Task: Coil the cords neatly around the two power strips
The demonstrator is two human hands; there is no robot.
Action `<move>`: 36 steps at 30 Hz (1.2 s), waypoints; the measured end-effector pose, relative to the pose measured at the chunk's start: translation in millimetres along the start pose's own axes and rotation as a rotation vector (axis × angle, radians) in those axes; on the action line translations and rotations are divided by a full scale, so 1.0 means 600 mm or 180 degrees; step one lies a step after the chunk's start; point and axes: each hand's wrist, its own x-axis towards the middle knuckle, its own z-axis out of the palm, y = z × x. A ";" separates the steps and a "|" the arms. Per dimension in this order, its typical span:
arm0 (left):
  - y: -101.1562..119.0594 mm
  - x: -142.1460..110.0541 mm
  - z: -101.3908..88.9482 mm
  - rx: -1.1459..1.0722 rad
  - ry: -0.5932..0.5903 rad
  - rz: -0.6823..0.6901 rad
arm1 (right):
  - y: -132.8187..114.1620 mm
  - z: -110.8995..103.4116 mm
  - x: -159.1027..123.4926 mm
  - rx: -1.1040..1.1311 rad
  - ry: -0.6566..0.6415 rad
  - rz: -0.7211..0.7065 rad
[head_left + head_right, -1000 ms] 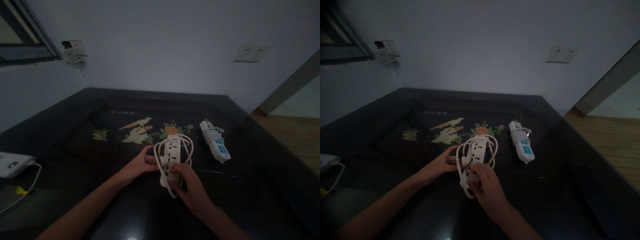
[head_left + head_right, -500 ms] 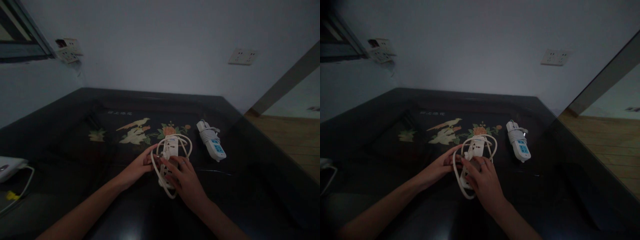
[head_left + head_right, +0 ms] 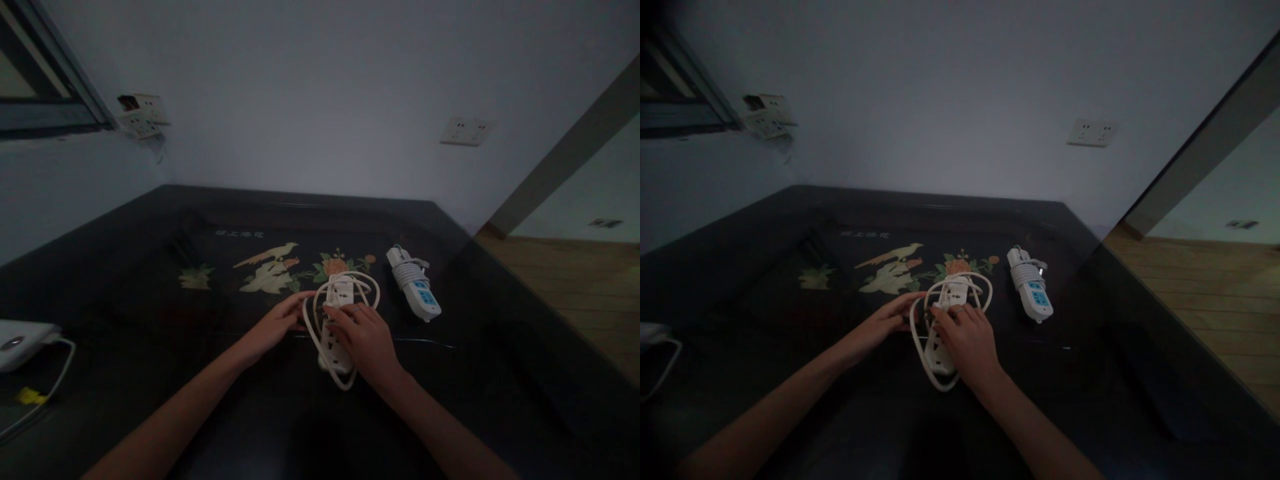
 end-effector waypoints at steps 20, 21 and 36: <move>0.046 0.111 -0.010 0.1182 0.0333 0.0204 | 0.017 0.020 0.016 -0.0018 0.0286 -0.0129; 0.048 0.110 -0.012 0.1176 0.0289 0.0209 | 0.017 0.021 0.018 0.0001 0.0291 -0.0118; 0.032 0.118 -0.031 0.0998 -0.0197 0.0384 | 0.017 0.018 0.021 0.1269 0.0238 0.0573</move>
